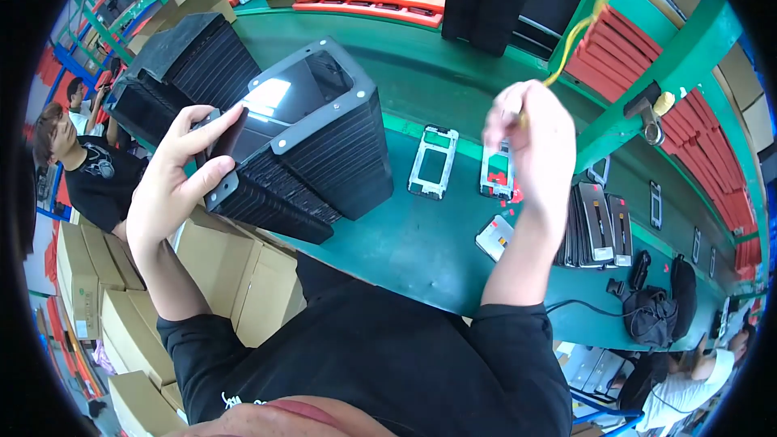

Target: Assembling screens into black plastic housings on a production line.

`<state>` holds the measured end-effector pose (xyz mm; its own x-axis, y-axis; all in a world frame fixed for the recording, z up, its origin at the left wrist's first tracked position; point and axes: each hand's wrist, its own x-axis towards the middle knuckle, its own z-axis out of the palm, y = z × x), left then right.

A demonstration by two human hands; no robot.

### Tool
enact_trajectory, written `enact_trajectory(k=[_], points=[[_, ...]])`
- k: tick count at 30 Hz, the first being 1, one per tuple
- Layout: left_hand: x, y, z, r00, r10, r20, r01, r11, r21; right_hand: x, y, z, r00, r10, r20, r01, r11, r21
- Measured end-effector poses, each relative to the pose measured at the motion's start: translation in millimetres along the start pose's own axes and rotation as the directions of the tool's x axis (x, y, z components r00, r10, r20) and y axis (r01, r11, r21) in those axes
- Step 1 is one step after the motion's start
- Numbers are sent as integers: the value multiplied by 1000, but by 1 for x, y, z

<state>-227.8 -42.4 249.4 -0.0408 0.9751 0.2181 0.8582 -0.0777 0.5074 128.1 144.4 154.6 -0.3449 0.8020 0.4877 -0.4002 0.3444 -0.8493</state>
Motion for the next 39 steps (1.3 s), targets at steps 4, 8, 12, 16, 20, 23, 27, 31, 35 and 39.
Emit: enact_trajectory(k=[4,8,12,16,20,23,27,31,35,39], points=[[-1,-16,-1,990,139,38,-134,985,-113,-24,-19,111,896,-192,400,48,938,342],[-1,-19,6,991,135,14,-132,985,-114,-22,16,159,900,-214,380,114,956,269],[-6,-20,4,984,175,-13,-176,984,-22,-25,24,163,847,-347,403,309,938,158],[-8,-18,13,974,203,-96,-193,975,108,-33,53,161,798,-486,357,426,873,238],[-7,-23,23,954,244,-176,-229,968,100,-27,56,170,853,-416,314,431,902,23],[-2,-34,28,935,236,-264,-255,966,-36,-3,-9,193,965,-33,261,56,995,-84],[13,-54,35,968,-33,-247,-142,742,-655,40,-19,182,833,-471,291,535,818,-209],[4,-82,51,935,-263,-238,-90,473,-876,55,-25,117,957,-240,160,66,724,687],[-28,-123,92,909,-392,-142,-101,123,-987,61,10,64,967,-248,-60,250,875,414],[-48,-125,159,853,-457,-253,-285,0,-959,48,77,92,985,-70,-158,104,970,218]])
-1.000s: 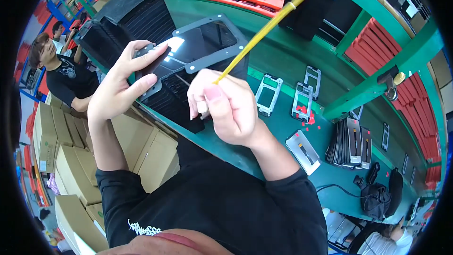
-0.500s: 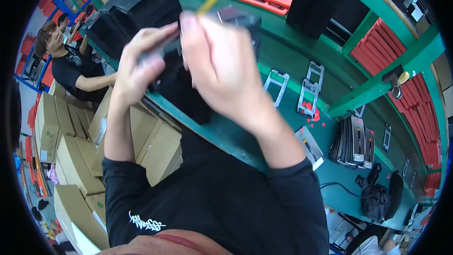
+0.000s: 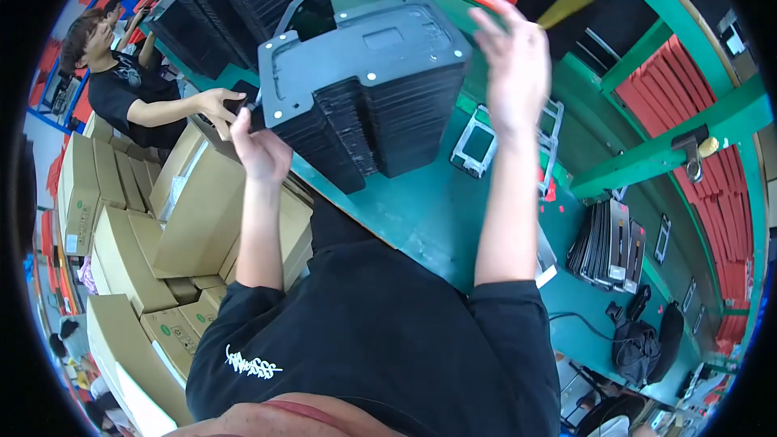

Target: Assembling screens into black plastic housings on a production line.

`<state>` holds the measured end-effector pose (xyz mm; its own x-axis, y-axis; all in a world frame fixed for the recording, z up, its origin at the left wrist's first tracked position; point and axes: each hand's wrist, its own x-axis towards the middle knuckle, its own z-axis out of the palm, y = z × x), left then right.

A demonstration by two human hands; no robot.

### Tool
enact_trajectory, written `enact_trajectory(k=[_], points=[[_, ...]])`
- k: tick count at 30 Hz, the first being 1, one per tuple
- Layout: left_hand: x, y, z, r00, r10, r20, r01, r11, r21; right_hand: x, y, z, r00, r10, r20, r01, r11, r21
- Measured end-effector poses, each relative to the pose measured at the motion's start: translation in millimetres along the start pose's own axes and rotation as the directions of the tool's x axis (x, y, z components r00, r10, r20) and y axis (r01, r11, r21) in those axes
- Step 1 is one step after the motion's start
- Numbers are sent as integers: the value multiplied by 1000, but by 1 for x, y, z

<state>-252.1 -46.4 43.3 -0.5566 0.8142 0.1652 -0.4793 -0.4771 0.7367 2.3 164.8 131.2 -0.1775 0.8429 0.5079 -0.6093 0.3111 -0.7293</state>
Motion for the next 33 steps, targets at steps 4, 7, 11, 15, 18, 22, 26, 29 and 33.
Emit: enact_trajectory(k=[4,7,11,15,18,22,26,29,33], points=[[-1,-59,-10,976,142,-163,-157,984,-79,-9,54,13,963,268,20,-268,953,142],[-2,-77,-4,971,184,-155,-209,965,-161,-9,50,13,927,374,20,-374,918,134],[-5,-97,3,970,210,-126,-216,975,-41,-27,29,-1,937,342,-67,-334,936,110],[-23,-107,18,977,56,-205,-48,998,41,-50,13,-42,957,280,-74,-281,959,-16],[-42,-105,27,991,41,-124,-28,994,104,-56,7,-73,965,261,-15,-261,965,31],[-20,-97,-27,990,134,38,-128,762,635,-34,-24,-72,993,120,-15,-121,988,-96],[23,-102,-128,938,-212,-273,273,939,209,2,-50,-88,982,22,190,71,880,-469],[5,-108,-146,980,-188,-69,192,786,588,11,-60,-105,984,4,177,35,975,-219],[-31,-101,-182,955,-76,287,-265,211,941,25,-8,-185,929,60,-364,-293,721,-628]])
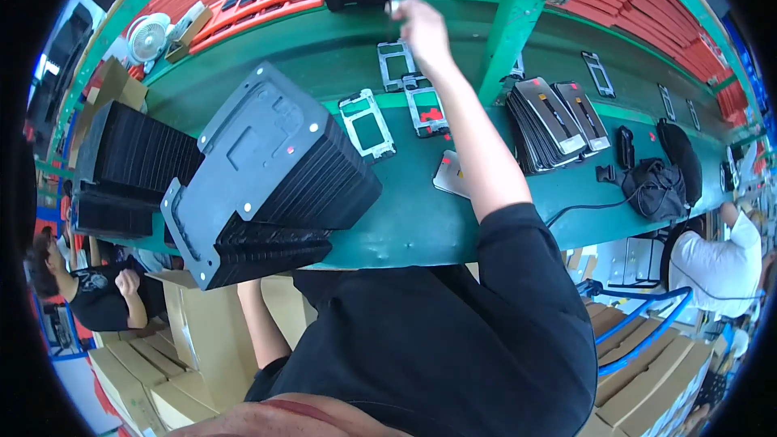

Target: Assembling screens into black plastic housings on a production line.

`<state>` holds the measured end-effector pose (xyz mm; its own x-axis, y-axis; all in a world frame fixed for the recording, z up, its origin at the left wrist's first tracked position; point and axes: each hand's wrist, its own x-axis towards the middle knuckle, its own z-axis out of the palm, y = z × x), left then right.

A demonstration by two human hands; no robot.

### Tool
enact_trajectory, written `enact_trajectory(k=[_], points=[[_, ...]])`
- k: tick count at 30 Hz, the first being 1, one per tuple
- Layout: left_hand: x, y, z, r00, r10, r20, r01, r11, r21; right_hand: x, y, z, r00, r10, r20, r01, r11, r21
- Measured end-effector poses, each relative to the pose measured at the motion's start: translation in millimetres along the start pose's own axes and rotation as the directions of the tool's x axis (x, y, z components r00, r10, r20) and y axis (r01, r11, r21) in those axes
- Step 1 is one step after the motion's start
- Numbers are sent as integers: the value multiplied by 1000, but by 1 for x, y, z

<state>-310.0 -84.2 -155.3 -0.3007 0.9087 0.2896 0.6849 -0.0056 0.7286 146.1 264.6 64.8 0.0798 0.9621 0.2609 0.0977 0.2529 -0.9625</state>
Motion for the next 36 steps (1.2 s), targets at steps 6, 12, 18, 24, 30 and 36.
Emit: enact_trajectory(k=[6,12,18,24,30,36], points=[[-11,-89,-47,966,236,-105,-167,880,444,46,104,44,874,26,485,463,261,-847],[77,264,-75,945,216,-245,-312,820,-479,89,124,28,907,143,396,377,146,-915],[77,301,-98,925,355,-133,-379,885,-270,96,67,56,939,38,343,310,340,-888],[85,323,-102,938,333,-94,-346,908,-238,9,-138,77,835,-396,381,521,793,-317],[83,332,-101,950,290,-117,-311,914,-259,-106,-221,69,646,-419,638,729,586,-353],[83,337,-105,928,356,-112,-371,913,-170,-149,-239,72,608,-375,700,792,346,-503]])
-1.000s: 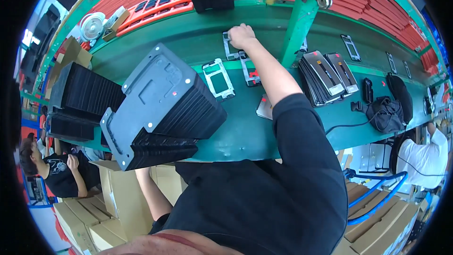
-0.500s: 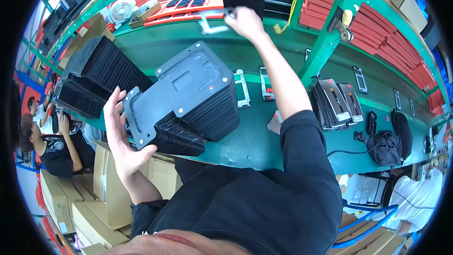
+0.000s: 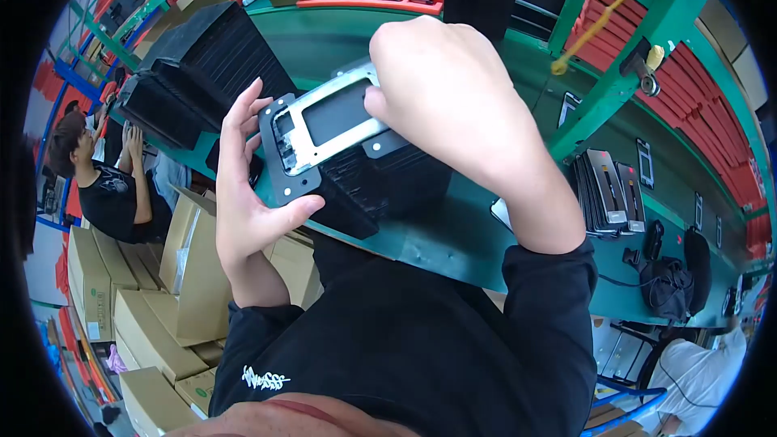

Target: Assembling screens into black plastic housings on a production line.

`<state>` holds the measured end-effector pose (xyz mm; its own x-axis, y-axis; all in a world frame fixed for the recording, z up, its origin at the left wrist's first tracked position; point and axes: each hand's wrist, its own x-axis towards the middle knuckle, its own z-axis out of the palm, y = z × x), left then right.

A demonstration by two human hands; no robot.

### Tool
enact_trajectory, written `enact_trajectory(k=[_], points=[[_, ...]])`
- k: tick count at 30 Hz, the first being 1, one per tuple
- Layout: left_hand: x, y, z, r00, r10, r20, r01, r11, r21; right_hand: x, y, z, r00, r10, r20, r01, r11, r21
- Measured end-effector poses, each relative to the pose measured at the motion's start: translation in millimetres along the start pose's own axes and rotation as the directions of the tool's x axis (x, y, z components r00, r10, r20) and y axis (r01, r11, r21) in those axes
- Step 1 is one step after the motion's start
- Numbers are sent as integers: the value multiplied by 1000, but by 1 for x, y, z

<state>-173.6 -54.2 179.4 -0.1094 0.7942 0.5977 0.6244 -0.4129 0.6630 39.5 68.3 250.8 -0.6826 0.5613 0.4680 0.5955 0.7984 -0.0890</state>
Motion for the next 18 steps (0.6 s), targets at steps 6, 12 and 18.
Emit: enact_trajectory(k=[6,12,18], points=[[10,8,-8,988,101,118,-124,970,208,-6,-2,-9,991,-128,42,130,991,-41],[-1,0,-8,983,175,60,-181,976,123,-49,65,-5,987,-73,-143,117,937,329],[-79,-43,-11,857,455,244,211,123,-970,-216,130,74,832,519,197,-519,853,-54]])
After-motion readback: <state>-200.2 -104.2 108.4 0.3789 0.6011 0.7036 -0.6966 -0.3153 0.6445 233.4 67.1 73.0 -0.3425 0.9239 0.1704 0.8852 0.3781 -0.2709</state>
